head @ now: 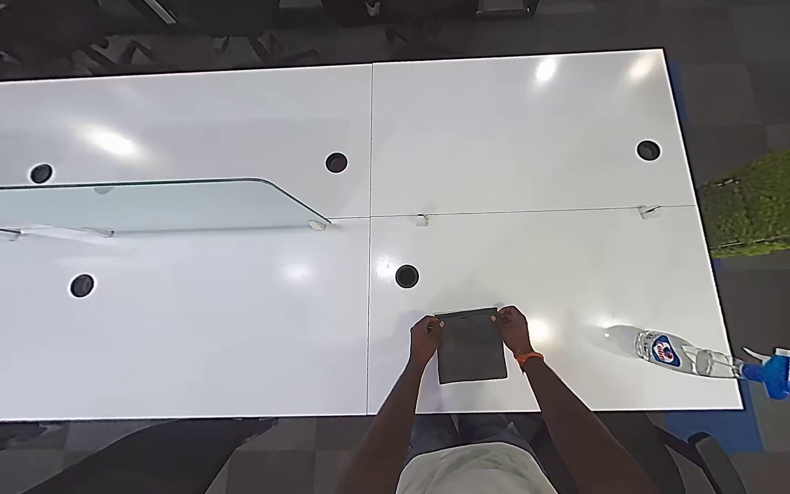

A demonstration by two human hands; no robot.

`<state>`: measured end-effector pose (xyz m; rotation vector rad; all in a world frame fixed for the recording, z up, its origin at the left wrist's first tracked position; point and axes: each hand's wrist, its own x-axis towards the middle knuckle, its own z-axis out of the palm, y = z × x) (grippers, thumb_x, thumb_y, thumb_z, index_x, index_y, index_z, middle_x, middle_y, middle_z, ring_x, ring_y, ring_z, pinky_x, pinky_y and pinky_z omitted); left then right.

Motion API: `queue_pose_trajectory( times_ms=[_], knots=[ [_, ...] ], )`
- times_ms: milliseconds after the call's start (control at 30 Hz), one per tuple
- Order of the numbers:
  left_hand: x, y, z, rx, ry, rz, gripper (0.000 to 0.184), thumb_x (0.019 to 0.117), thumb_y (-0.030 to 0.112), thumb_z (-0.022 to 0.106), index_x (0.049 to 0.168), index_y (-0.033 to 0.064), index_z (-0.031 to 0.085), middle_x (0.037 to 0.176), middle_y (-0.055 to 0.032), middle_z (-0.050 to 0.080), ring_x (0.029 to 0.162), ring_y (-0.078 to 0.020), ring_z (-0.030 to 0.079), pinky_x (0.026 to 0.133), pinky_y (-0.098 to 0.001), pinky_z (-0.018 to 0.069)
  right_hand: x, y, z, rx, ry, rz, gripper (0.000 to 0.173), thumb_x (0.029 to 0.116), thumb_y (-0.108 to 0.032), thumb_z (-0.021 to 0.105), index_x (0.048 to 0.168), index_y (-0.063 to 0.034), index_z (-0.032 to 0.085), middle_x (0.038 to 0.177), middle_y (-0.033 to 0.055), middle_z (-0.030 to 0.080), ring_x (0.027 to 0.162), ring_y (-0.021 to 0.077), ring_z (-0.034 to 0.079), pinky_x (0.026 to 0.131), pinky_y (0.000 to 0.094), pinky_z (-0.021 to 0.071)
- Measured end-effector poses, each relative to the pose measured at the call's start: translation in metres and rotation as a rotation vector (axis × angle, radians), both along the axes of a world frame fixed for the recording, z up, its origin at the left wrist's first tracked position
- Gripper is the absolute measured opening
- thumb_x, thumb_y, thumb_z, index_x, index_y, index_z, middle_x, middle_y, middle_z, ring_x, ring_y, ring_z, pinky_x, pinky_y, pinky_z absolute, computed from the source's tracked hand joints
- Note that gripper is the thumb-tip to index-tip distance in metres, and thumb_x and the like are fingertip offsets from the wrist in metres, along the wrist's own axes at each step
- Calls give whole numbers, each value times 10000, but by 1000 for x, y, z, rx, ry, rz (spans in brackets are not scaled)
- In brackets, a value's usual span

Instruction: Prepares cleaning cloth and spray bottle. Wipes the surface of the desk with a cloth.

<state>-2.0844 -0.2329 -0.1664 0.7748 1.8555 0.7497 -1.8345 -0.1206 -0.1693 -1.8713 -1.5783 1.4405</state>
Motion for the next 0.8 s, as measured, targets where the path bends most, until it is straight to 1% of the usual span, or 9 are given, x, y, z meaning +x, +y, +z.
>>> queue_pose_trajectory(
  times_ms=[167,267,367,500,567,633,700,733,800],
  knots=[
    [-2,8,-2,9,22,28,270,955,263,690,1066,19,723,961,-116,722,819,-184,698,809,-373,592,-6,7,1,20,-38,-29,275,904,-173,761,1084,4,651,923,136,716,821,211,700,785,400,591],
    [-5,14,-1,5,17,16,267,957,270,687,1063,29,729,965,-110,725,821,-181,698,811,-374,590,-8,8,1,58,-44,-60,233,906,-158,755,1057,-4,664,920,127,715,801,198,698,763,385,594],
    [-7,19,-1,-23,25,4,268,957,279,685,1069,39,729,962,-104,729,833,-182,704,820,-383,592,-10,9,1,68,-81,-64,232,906,-179,763,1041,-13,674,931,123,710,779,201,691,743,389,593],
    [-7,24,-3,-110,70,-22,280,958,278,676,1101,42,718,963,-109,729,882,-202,705,867,-419,576,-15,11,4,40,-159,-55,246,903,-210,774,1037,-25,683,925,118,715,784,212,689,764,417,583],
    [-6,25,0,-162,130,-27,322,956,308,678,1147,50,700,1014,-118,726,941,-228,704,903,-453,566,-17,12,5,44,-217,-56,287,899,-248,782,1054,-30,676,927,122,711,789,230,687,766,444,577],
    [-5,25,9,-190,224,-2,379,969,353,665,1201,53,675,1114,-126,704,1015,-252,691,941,-474,556,-19,13,6,80,-278,-69,378,907,-291,769,1146,-20,655,1005,144,690,857,269,670,808,475,564],
    [-2,21,15,-142,351,7,370,998,354,622,1198,47,674,1169,-139,680,1071,-269,667,971,-458,538,-21,11,9,166,-315,-83,439,946,-342,718,1211,-5,624,1079,174,664,945,298,653,861,474,544],
    [0,16,16,-96,403,-23,363,1009,352,602,1183,47,690,1180,-145,679,1106,-276,656,995,-443,528,-21,9,10,222,-327,-60,435,972,-350,679,1220,2,617,1109,187,654,980,305,650,883,465,544],
    [5,6,20,-34,453,-203,376,1043,348,529,1175,45,710,1208,-159,678,1186,-303,631,1044,-438,506,-21,0,14,317,-355,97,400,1007,-351,594,1219,-16,642,1162,185,657,1068,303,651,945,447,545]
  ],
)
